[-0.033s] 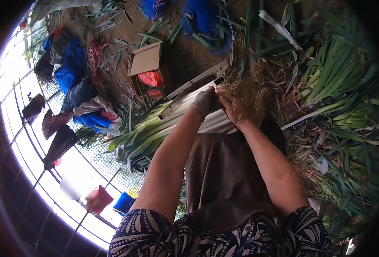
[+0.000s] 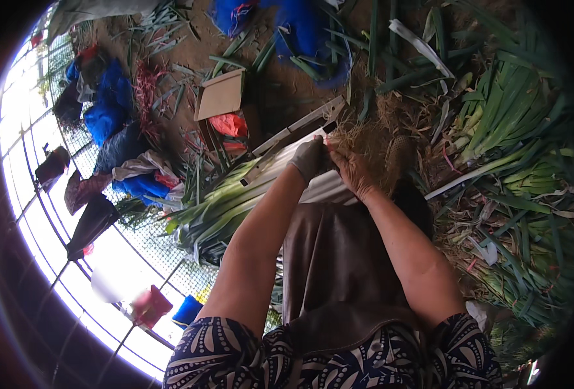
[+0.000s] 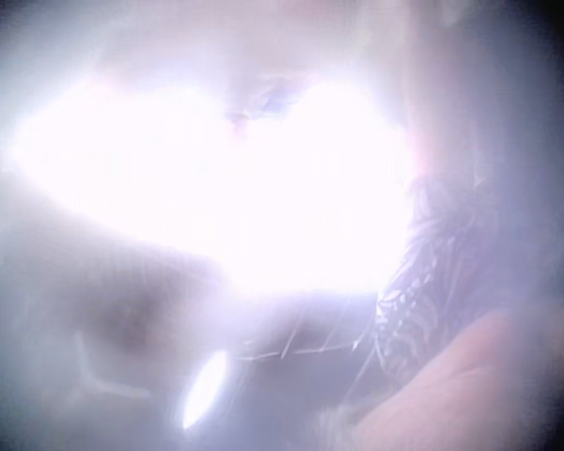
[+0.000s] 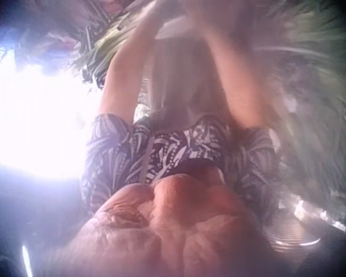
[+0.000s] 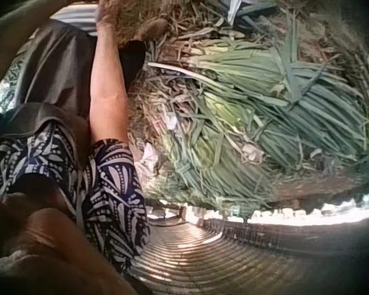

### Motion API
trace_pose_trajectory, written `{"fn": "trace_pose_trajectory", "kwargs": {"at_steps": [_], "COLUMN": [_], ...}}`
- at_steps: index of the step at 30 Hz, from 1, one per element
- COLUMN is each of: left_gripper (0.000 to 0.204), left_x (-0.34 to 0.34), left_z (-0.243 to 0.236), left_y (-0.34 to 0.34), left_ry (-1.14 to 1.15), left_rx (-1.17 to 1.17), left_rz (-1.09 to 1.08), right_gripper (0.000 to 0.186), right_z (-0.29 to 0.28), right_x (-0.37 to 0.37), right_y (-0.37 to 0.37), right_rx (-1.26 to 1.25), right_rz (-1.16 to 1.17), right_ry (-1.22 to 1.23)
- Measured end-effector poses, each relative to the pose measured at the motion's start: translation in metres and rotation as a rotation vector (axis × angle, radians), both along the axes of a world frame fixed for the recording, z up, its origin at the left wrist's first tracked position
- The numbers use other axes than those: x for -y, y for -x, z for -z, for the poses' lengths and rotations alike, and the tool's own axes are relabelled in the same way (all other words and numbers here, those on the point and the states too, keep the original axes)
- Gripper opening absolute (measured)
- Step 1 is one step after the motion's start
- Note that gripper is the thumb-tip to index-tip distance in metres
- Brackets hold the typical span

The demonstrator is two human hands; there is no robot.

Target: The person trims the outer leaves and roots of leeks, then gathers them into bundles and ties them with rubber bands. The person works with multiple leeks, arranging them and securing each bundle before moving to the next.

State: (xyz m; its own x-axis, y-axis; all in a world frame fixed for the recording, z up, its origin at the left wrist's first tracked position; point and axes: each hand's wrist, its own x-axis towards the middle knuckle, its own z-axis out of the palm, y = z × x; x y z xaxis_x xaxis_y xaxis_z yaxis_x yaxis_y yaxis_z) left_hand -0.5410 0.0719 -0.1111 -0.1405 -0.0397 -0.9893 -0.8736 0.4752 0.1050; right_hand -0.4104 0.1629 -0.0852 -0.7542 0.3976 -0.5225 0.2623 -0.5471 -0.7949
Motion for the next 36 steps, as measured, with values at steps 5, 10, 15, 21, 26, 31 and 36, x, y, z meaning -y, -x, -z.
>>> {"fn": "trace_pose_trajectory", "kwargs": {"at_steps": [5,10,15,21,26,31,36], "left_gripper": [0.039,0.031,0.039,0.043,0.051,0.04,0.035], "left_x": [-0.015,-0.018,-0.016,-0.041,-0.032,-0.027,-0.051], "left_z": [-0.017,-0.003,0.006,-0.011,-0.016,-0.036,-0.043], "left_y": [0.016,0.017,0.021,0.013,0.002,0.0,-0.002], "left_ry": [0.056,0.02,0.019,0.038,-0.074,-0.156,-0.195], "left_rx": [0.083,0.209,0.238,0.224,0.005,0.007,-0.402], "left_rz": [0.196,0.116,-0.009,0.034,0.266,0.202,1.53], "right_gripper": [0.032,0.027,0.022,0.016,0.016,0.035,0.036], "right_z": [-0.013,-0.022,-0.03,-0.027,-0.025,-0.012,0.037], "right_x": [0.002,-0.002,0.001,0.017,0.047,0.095,0.134], "right_y": [-0.005,-0.01,-0.006,-0.007,0.012,0.012,0.0], "right_rx": [-0.003,0.009,0.012,-0.047,0.028,0.251,0.959], "right_rz": [-0.04,-0.113,-0.145,-0.408,-0.499,-0.353,-1.89], "right_ry": [-0.098,0.0,-0.255,-0.708,-0.937,-0.857,-3.17]}}
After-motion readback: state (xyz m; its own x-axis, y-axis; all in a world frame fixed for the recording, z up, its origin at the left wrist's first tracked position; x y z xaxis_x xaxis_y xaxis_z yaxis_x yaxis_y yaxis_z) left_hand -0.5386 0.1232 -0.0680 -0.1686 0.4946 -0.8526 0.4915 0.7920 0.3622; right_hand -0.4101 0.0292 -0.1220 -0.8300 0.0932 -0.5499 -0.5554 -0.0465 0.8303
